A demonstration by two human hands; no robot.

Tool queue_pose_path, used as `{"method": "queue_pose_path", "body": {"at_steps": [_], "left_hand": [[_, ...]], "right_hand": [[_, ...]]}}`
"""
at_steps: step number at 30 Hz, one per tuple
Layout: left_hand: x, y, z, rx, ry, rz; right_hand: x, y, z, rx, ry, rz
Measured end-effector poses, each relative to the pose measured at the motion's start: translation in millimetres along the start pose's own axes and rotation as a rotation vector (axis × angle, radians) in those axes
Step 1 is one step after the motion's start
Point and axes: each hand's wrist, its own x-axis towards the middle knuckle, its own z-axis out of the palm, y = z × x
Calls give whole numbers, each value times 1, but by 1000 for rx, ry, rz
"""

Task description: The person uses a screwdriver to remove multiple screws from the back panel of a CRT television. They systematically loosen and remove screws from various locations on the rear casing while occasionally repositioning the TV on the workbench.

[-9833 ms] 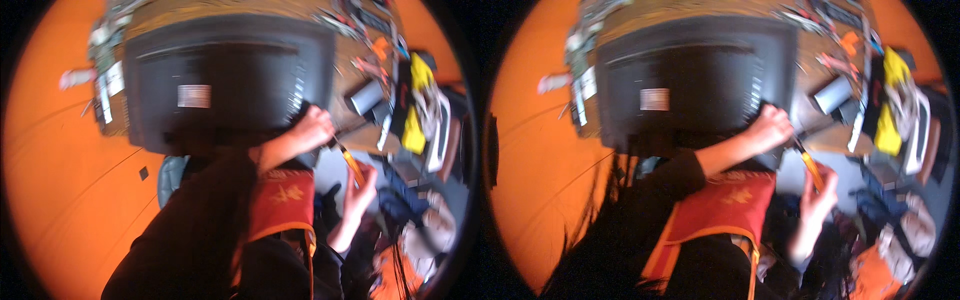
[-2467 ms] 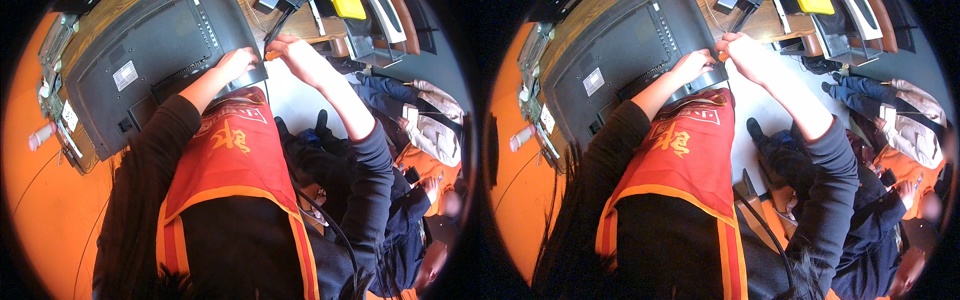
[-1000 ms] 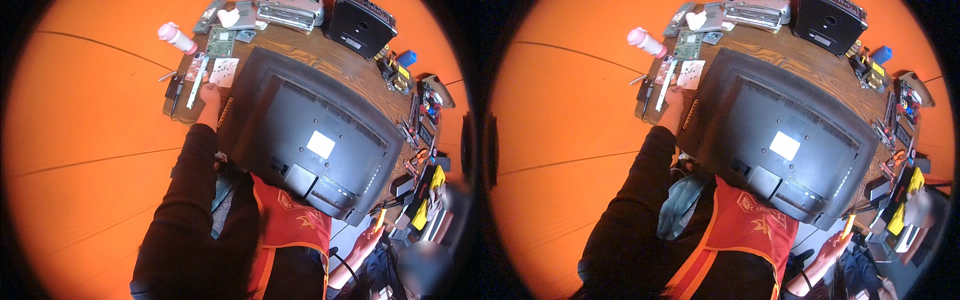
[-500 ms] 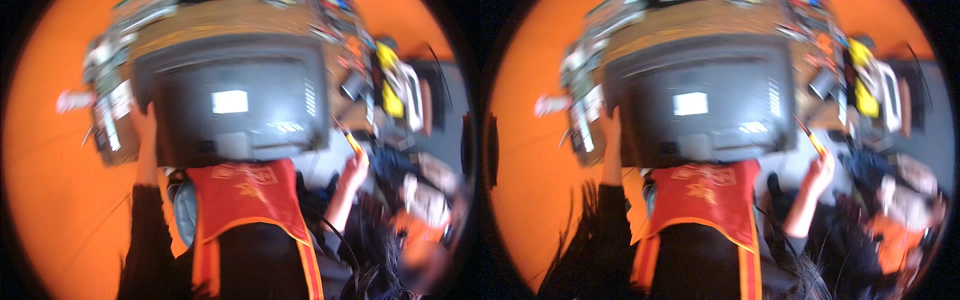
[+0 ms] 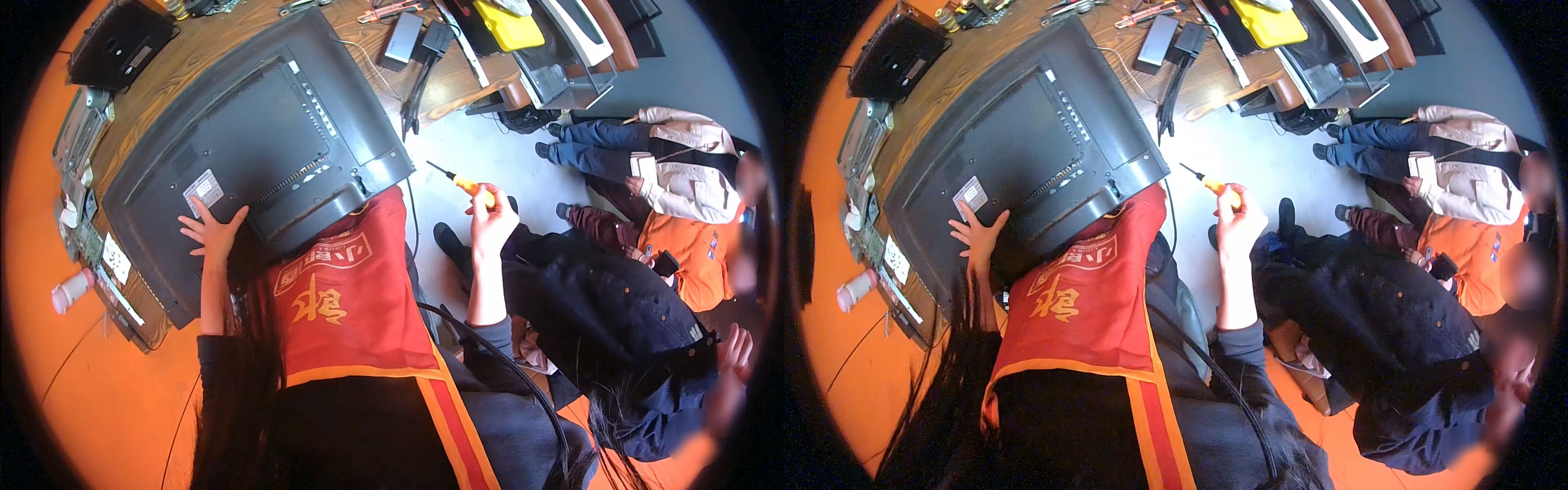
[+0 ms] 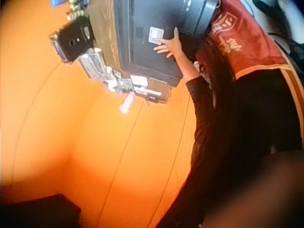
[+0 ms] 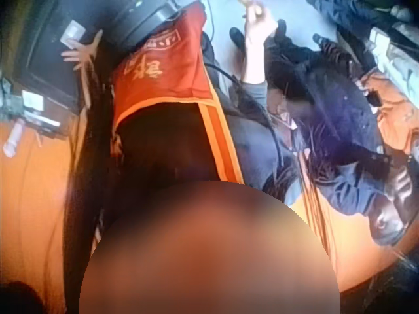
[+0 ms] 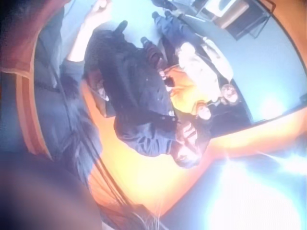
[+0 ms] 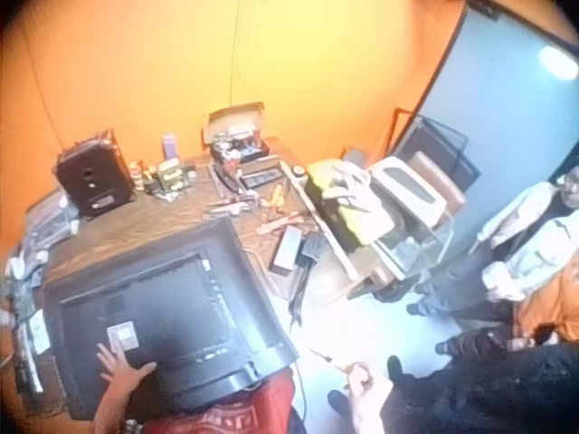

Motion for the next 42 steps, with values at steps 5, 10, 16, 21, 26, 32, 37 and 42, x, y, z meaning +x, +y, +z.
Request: {"method": "queue_pose_path", "body": {"at_steps": [5, 10, 16, 21, 26, 32, 37, 42], "left_hand": [[3, -2, 2, 25, -19, 9], [3, -2, -1, 55, -30, -8], [1, -1, -1, 35, -37, 2], [1, -2, 0, 33, -24, 9], [1, -3, -1, 28, -31, 19], [0, -3, -2, 22, -35, 23], [1, -3, -1, 24, -29, 18], [1, -5, 0, 23, -16, 22]], "right_hand": [[-5, 10, 7, 33, -86, 68], [-4, 15, 14, 23, -118, 65], [-1, 20, 15, -32, -145, 52], [2, 13, 18, -81, -143, 28], [5, 0, 18, -94, -137, 112], [18, 10, 16, -50, -76, 252], [26, 27, 13, -7, -45, 350], [22, 27, 19, -57, -27, 227]]}}
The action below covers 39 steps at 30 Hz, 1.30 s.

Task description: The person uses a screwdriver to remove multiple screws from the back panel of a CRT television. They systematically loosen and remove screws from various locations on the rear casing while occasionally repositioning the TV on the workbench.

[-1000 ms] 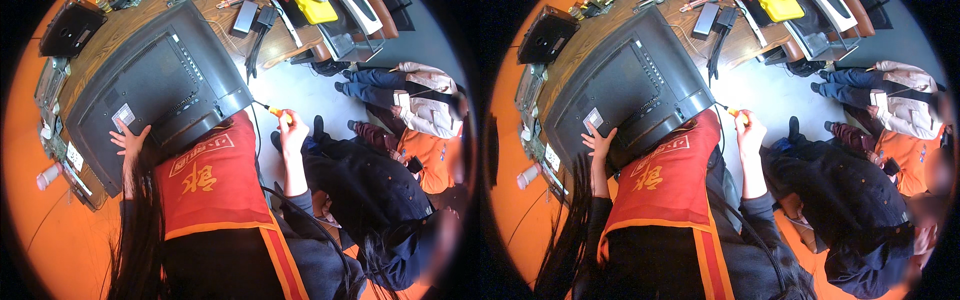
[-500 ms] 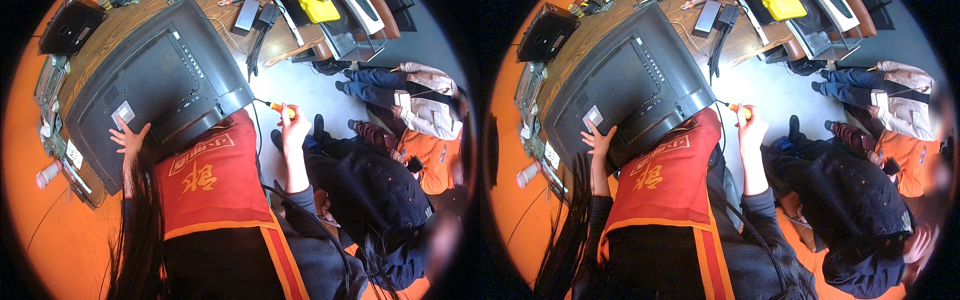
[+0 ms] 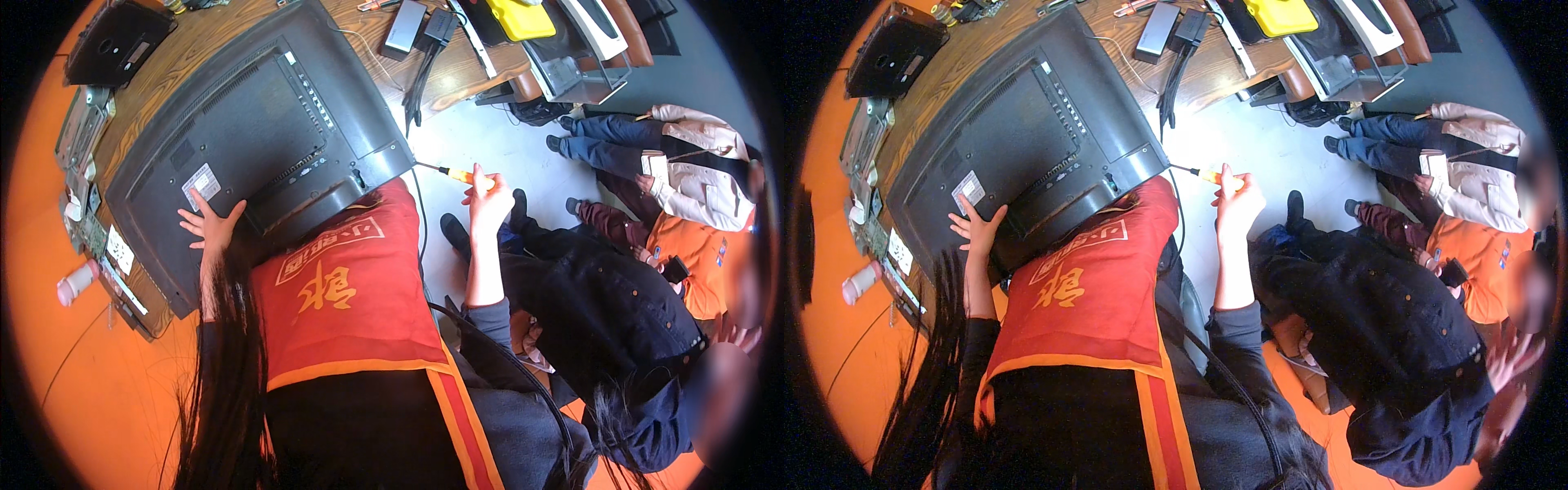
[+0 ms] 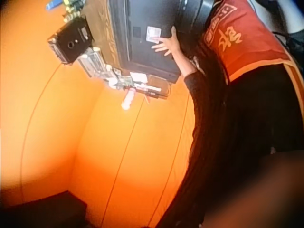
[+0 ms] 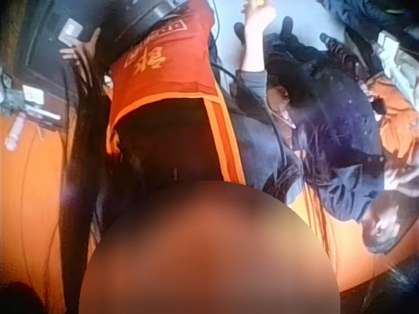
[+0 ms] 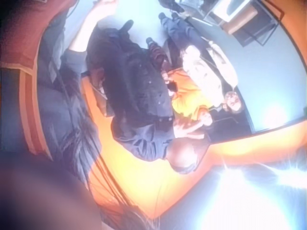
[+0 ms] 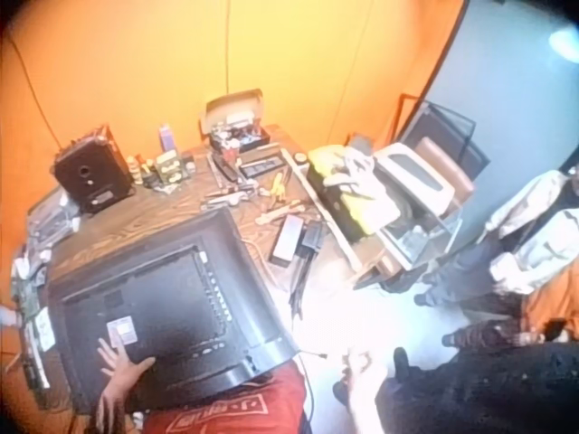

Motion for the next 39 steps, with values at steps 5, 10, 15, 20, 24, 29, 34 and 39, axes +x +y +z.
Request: {"method": "queue_pose_path", "body": {"at_steps": [5, 10, 15, 20, 24, 29, 34, 39], "left_hand": [[0, -2, 1, -7, 16, 13], [-1, 0, 1, -1, 6, -1], [-2, 2, 0, 13, 8, -2], [-1, 1, 0, 17, 4, 7], [-1, 0, 0, 6, 10, 8], [1, 0, 4, -7, 21, 11], [-7, 7, -5, -13, -12, 9], [-55, 84, 9, 146, 421, 672]], "right_hand": [[3, -7, 5, 47, 47, 34], [3, -22, -1, -198, -91, -54], [13, -49, 7, -628, -304, -501], [24, -66, 16, -667, -667, -588], [36, -70, 15, -769, -866, -887], [46, -75, 13, -1057, -1054, -1407], [46, -76, 5, -1026, -1011, -1705], [48, -78, 4, -1078, -969, -1729]]}}
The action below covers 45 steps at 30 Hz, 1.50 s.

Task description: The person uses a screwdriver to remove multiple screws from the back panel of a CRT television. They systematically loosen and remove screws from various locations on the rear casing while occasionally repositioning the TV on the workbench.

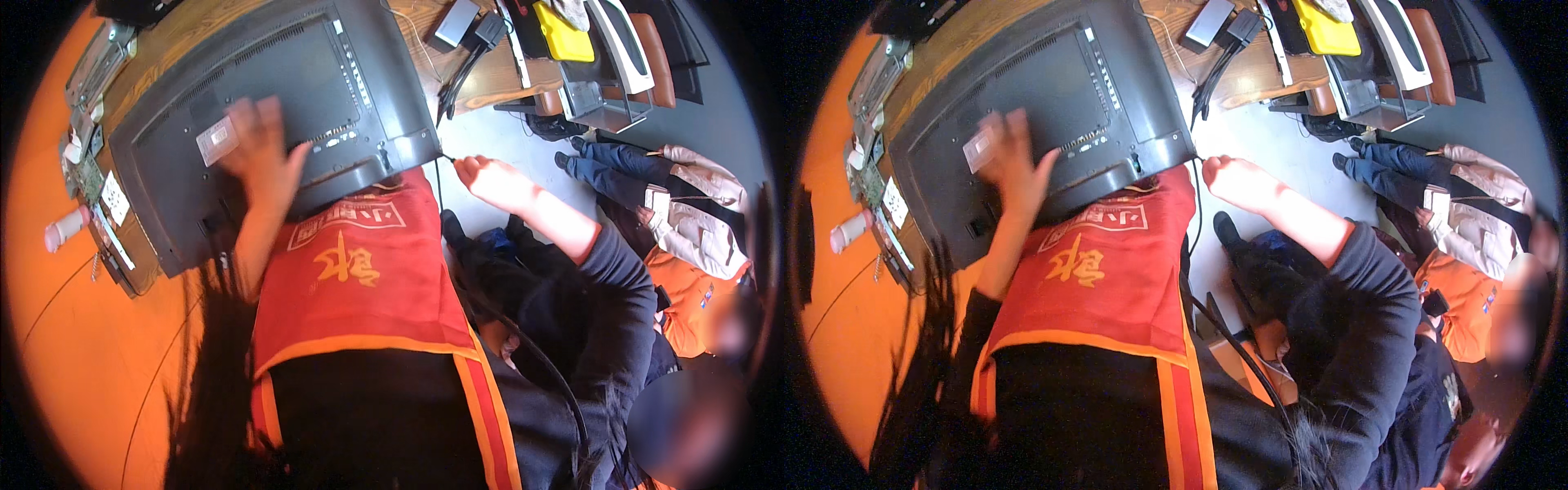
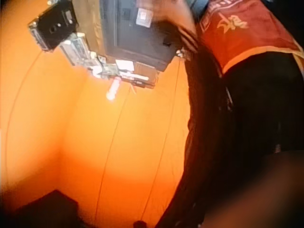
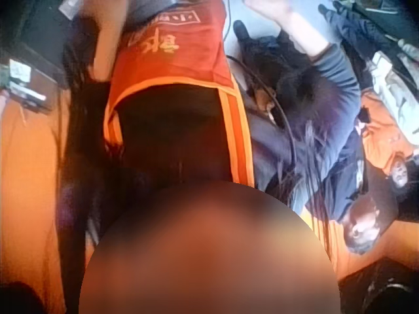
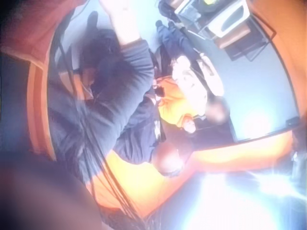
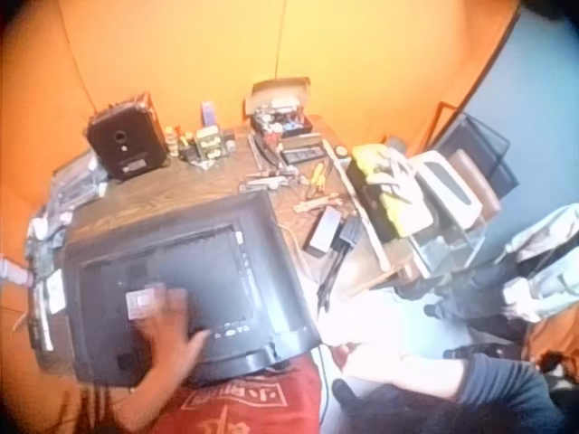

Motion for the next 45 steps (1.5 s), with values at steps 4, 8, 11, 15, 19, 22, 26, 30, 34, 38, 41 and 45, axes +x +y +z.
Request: {"method": "queue_pose_path", "body": {"at_steps": [4, 8, 11, 15, 19, 22, 26, 30, 34, 38, 41, 45], "left_hand": [[19, 123, 47, -836, -342, 543], [7, 178, 85, -1302, -737, 353], [0, 184, 95, -1332, -585, 425], [-6, 186, 86, -1011, -510, 454], [-18, 197, 67, -902, -249, 404], [-26, 203, 56, -954, -222, 302], [-25, 202, 54, -849, -227, 324], [-26, 203, 54, -881, -216, 342], [-29, 198, 53, -902, -186, 364], [-24, 192, 54, -922, -158, 371], [-24, 193, 53, -942, -225, 333], [-29, 196, 53, -912, -191, 283]], "right_hand": [[4, 10, -1, 57, -41, -134], [3, 6, -3, 190, 126, -33], [-4, -8, -7, 237, 116, 233], [-9, -32, -11, 569, -64, 890], [-11, -48, -8, 494, 222, 738], [-14, -49, -6, 526, 415, 619], [-15, -58, -11, 582, 446, 815], [-14, -65, -16, 602, 246, 996], [-16, -59, -18, 540, 329, 786], [-19, -57, -22, 581, 387, 622], [-16, -60, -26, 700, 138, 944], [-13, -58, -30, 634, 115, 842]]}}
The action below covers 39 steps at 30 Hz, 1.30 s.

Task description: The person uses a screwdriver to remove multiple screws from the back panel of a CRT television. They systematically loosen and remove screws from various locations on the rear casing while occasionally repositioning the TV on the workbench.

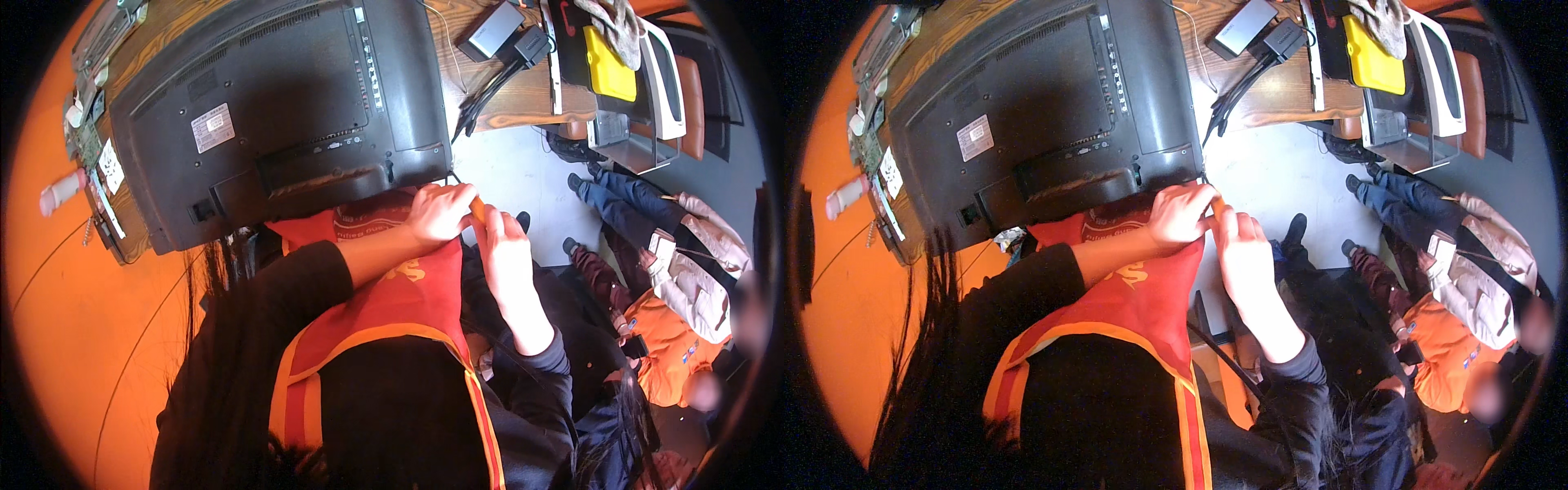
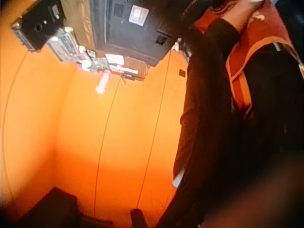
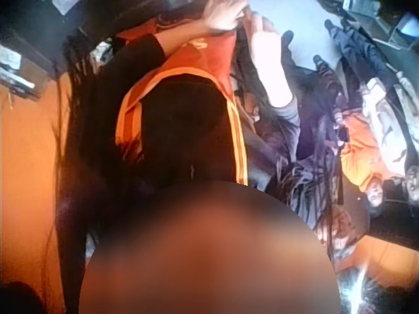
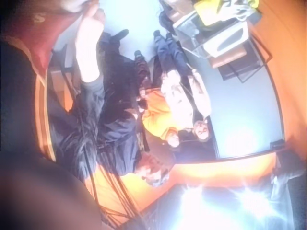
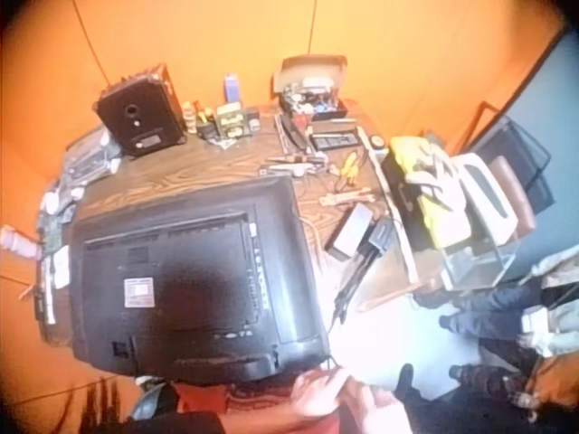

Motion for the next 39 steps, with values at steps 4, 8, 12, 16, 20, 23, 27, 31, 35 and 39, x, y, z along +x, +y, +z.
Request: {"method": "queue_pose_path", "body": {"at_steps": [4, 8, 12, 16, 20, 23, 27, 31, 35, 39], "left_hand": [[-6, -4, 3, 32, -59, -12], [-7, -8, 6, 95, -83, 17], [-8, -8, 7, 166, -86, 55], [-4, -9, 8, 115, -24, 80], [-3, -10, 10, 106, -29, 76], [-4, -10, 10, 126, -37, 71], [-4, -8, 9, 87, -34, 71], [-1, -7, 10, 91, -12, 35], [-1, -9, 11, 42, -16, 69], [-3, -10, 11, 71, -62, 71]], "right_hand": [[2, 4, -5, -101, 169, -347], [0, 3, -5, 27, -211, 284], [-2, 3, -3, -95, 81, -196], [-1, 4, -2, 112, 96, -87], [1, 5, 0, -19, -14, 24], [1, 6, 2, -47, 162, -165], [1, 8, 2, 78, 21, 55], [2, 11, 1, 6, 106, -208], [5, 12, 1, 94, -48, 181], [8, 11, 2, -77, 189, -245]]}}
